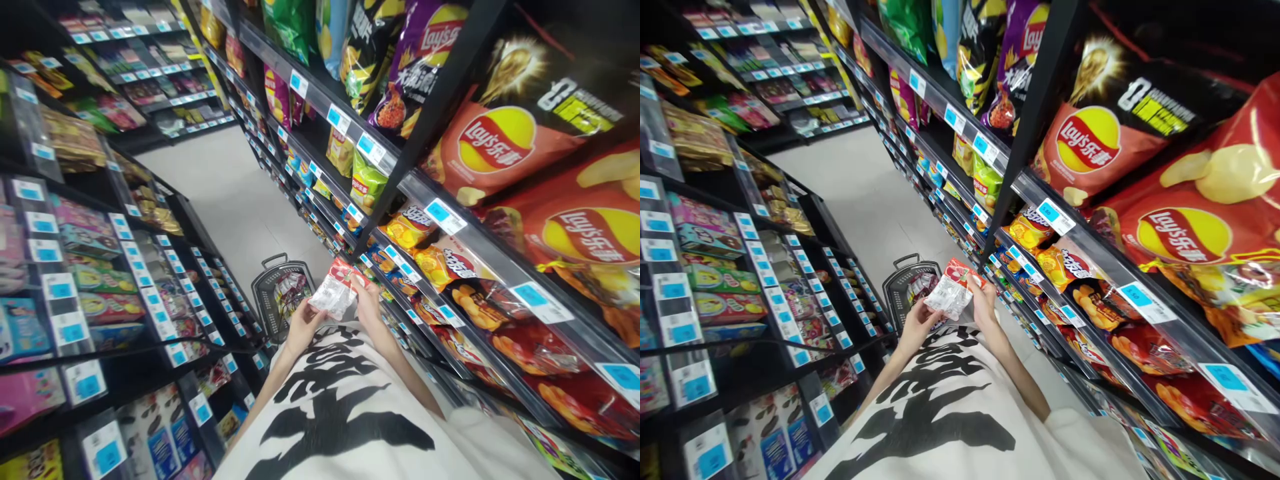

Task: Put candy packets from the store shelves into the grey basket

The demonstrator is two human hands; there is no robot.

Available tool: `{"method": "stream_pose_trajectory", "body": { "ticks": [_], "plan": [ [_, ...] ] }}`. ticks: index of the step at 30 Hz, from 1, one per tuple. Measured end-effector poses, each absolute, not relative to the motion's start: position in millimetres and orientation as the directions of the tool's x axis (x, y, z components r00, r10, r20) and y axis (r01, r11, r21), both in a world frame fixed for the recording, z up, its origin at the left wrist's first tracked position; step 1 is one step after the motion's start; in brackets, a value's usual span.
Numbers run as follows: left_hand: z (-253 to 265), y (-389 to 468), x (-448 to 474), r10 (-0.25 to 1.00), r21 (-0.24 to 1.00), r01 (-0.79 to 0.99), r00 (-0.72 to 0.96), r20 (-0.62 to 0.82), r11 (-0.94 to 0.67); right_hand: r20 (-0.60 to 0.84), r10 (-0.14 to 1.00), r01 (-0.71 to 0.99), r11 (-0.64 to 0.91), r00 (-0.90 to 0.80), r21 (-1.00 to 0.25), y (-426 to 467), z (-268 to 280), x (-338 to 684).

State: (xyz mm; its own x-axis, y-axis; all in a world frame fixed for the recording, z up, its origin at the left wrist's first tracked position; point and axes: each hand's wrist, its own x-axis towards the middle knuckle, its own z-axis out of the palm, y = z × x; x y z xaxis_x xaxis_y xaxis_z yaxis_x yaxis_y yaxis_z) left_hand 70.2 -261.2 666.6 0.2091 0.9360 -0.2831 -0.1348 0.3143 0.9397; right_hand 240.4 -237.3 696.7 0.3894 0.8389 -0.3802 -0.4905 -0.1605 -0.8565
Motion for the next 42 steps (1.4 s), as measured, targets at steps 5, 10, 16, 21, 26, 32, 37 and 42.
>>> {"method": "stream_pose_trajectory", "body": {
  "ticks": [5,10,16,21,26,32,37,42],
  "plan": [
    [659.4,-262.4,68.9,0.967,0.966,-0.113,0.135,-0.218,0.234,-0.348,0.854,-0.464,-0.146,0.386,-0.874,-236.7,693.7,239.4],
    [657.5,-265.3,57.3,0.999,0.960,0.276,0.007,-0.050,0.046,-0.384,0.865,-0.503,-0.187,0.324,-0.844,-238.8,691.7,230.6],
    [667.8,-265.6,43.3,0.926,0.774,0.552,-0.009,0.377,-0.310,-0.339,0.896,-0.338,-0.236,0.287,-0.911,-239.2,693.1,237.2],
    [670.4,-272.5,42.2,0.910,0.779,0.479,0.128,0.394,-0.405,-0.318,0.926,-0.200,-0.278,0.202,-0.939,-243.6,697.7,251.8],
    [667.2,-280.9,46.8,0.975,0.924,0.320,-0.005,0.222,-0.209,-0.383,0.919,-0.373,-0.388,-0.093,-0.843,-254.5,693.7,258.3],
    [650.2,-288.7,48.1,0.967,0.971,-0.058,-0.097,-0.237,0.232,-0.153,0.957,-0.004,-0.157,0.248,-0.988,-261.1,677.7,255.7],
    [637.8,-292.0,60.1,0.911,0.881,-0.263,-0.015,-0.412,0.394,-0.234,0.947,-0.114,-0.214,0.218,-0.970,-259.2,677.6,256.3],
    [646.4,-288.3,74.9,0.859,0.764,-0.414,0.105,-0.501,0.496,-0.261,0.933,-0.117,-0.238,0.249,-0.964,-257.5,677.9,260.6]
  ]
}}
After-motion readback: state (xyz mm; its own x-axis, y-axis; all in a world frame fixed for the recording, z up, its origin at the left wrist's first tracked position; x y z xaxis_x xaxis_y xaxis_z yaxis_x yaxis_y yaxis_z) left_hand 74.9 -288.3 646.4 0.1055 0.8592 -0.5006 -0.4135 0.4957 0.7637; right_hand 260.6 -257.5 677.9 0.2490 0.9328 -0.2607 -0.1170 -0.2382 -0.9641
